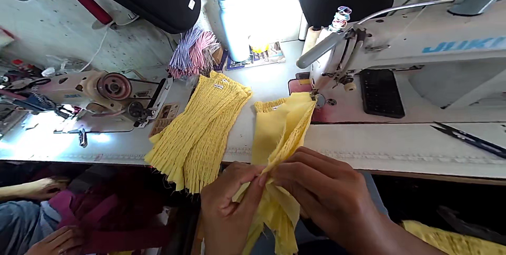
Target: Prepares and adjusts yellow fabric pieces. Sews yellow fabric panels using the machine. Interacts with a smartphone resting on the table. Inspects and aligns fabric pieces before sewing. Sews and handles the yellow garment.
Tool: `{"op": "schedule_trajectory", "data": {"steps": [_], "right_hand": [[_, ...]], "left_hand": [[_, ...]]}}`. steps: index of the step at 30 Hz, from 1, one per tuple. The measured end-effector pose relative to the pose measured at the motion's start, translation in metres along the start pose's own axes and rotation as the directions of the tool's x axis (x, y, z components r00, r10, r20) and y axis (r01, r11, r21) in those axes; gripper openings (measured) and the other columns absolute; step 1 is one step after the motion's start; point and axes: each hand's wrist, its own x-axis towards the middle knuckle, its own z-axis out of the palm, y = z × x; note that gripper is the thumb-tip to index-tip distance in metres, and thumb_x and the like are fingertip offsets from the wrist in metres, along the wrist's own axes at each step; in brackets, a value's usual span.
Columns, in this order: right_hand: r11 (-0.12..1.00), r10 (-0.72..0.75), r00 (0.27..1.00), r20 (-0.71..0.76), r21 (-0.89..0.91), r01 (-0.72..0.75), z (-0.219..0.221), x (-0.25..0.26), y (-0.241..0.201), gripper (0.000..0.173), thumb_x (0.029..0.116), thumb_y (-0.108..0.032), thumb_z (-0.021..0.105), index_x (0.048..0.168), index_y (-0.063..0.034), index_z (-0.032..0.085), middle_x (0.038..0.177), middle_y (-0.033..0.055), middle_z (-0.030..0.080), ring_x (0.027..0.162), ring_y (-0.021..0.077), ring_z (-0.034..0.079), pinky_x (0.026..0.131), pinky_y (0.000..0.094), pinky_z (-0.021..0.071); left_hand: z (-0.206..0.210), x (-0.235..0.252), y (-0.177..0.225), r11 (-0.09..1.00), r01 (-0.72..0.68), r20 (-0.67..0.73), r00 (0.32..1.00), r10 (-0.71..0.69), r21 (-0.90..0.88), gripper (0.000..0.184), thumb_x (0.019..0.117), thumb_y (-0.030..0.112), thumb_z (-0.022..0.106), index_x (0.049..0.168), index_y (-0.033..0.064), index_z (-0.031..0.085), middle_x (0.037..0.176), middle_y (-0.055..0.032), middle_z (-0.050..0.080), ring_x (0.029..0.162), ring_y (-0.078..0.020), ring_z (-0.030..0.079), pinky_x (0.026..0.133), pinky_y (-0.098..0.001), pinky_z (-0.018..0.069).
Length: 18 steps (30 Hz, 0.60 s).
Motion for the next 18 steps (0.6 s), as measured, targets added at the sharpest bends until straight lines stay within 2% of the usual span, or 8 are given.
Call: {"op": "schedule_trajectory", "data": {"steps": [6,9,11,12,13,15,16,18], "right_hand": [[0.999,0.042,0.999,-0.030,0.015,-0.041,-0.007,0.002,-0.003,0.014,0.1007,-0.015,0.063,0.092,-0.0044,0.067,0.087,0.0067,0.063,0.079,0.0013,0.060,0.069,0.0063,0.0467],[0.998,0.051,0.998,-0.038,0.027,-0.050,-0.009,0.004,-0.004,0.014,0.1012,-0.014,0.062,0.093,-0.0034,0.064,0.098,0.0087,0.063,0.084,-0.0003,0.061,0.072,0.0050,0.0484],[0.999,0.024,1.000,-0.020,0.034,-0.023,-0.013,0.006,-0.004,0.013,0.1037,-0.013,0.058,0.101,-0.0031,0.066,0.111,0.0113,0.070,0.091,0.0007,0.066,0.078,0.0071,0.0517],[0.999,-0.006,1.000,-0.007,0.034,0.006,-0.014,0.007,-0.003,0.015,0.1045,-0.011,0.057,0.108,-0.0028,0.069,0.113,0.0121,0.072,0.095,0.0030,0.068,0.082,0.0095,0.0525],[0.999,-0.038,0.999,0.005,0.025,0.038,-0.016,0.007,0.000,0.018,0.1042,-0.010,0.056,0.112,-0.0036,0.072,0.107,0.0109,0.074,0.096,0.0052,0.069,0.084,0.0115,0.0533],[0.995,-0.101,0.995,0.019,0.004,0.101,-0.018,0.007,0.004,0.017,0.1026,-0.007,0.058,0.107,-0.0044,0.074,0.092,0.0088,0.070,0.087,0.0089,0.066,0.078,0.0136,0.0520],[0.991,-0.129,0.991,0.019,-0.023,0.130,-0.021,0.008,0.005,0.016,0.1021,-0.006,0.058,0.104,-0.0043,0.074,0.087,0.0084,0.068,0.083,0.0102,0.064,0.073,0.0144,0.0506],[0.976,-0.180,0.984,-0.003,-0.121,0.179,-0.029,0.009,0.006,0.014,0.1007,-0.004,0.058,0.100,-0.0057,0.071,0.085,0.0079,0.065,0.078,0.0133,0.060,0.066,0.0186,0.0480]], "left_hand": [[0.006,-0.001,0.007,0.993,-0.091,0.015,0.996,0.090,0.077,0.013,0.1012,0.013,0.062,0.104,0.0060,0.073,0.100,0.0021,0.074,0.097,-0.0012,0.068,0.088,-0.0171,0.0556],[0.011,-0.001,0.010,0.984,-0.123,0.017,0.992,0.122,0.132,0.015,0.1027,0.015,0.060,0.105,0.0056,0.072,0.099,0.0003,0.073,0.097,-0.0022,0.067,0.088,-0.0169,0.0549],[0.015,0.000,0.012,0.975,-0.144,0.013,0.990,0.143,0.169,0.017,0.1039,0.016,0.058,0.105,0.0055,0.072,0.099,0.0000,0.072,0.097,-0.0021,0.066,0.088,-0.0165,0.0539],[0.017,0.000,0.013,0.973,-0.150,0.009,0.989,0.150,0.178,0.018,0.1044,0.017,0.058,0.105,0.0056,0.071,0.098,0.0001,0.072,0.097,-0.0020,0.066,0.087,-0.0163,0.0538],[0.019,-0.001,0.014,0.971,-0.153,-0.001,0.988,0.156,0.182,0.018,0.1046,0.018,0.057,0.104,0.0060,0.071,0.098,0.0007,0.071,0.097,-0.0016,0.066,0.087,-0.0161,0.0535],[0.028,-0.005,0.014,0.975,-0.137,-0.046,0.988,0.147,0.177,0.015,0.1029,0.023,0.061,0.104,0.0091,0.067,0.100,0.0034,0.069,0.100,-0.0005,0.064,0.089,-0.0162,0.0526],[0.036,-0.009,0.013,0.981,-0.111,-0.084,0.988,0.126,0.161,0.017,0.0984,0.025,0.068,0.108,0.0118,0.066,0.105,0.0048,0.067,0.103,-0.0004,0.063,0.091,-0.0166,0.0521],[0.054,-0.018,0.009,0.985,-0.032,-0.143,0.988,0.057,0.172,0.043,0.0889,0.028,0.079,0.123,0.0212,0.053,0.119,0.0098,0.064,0.116,0.0015,0.059,0.100,-0.0172,0.0492]]}}
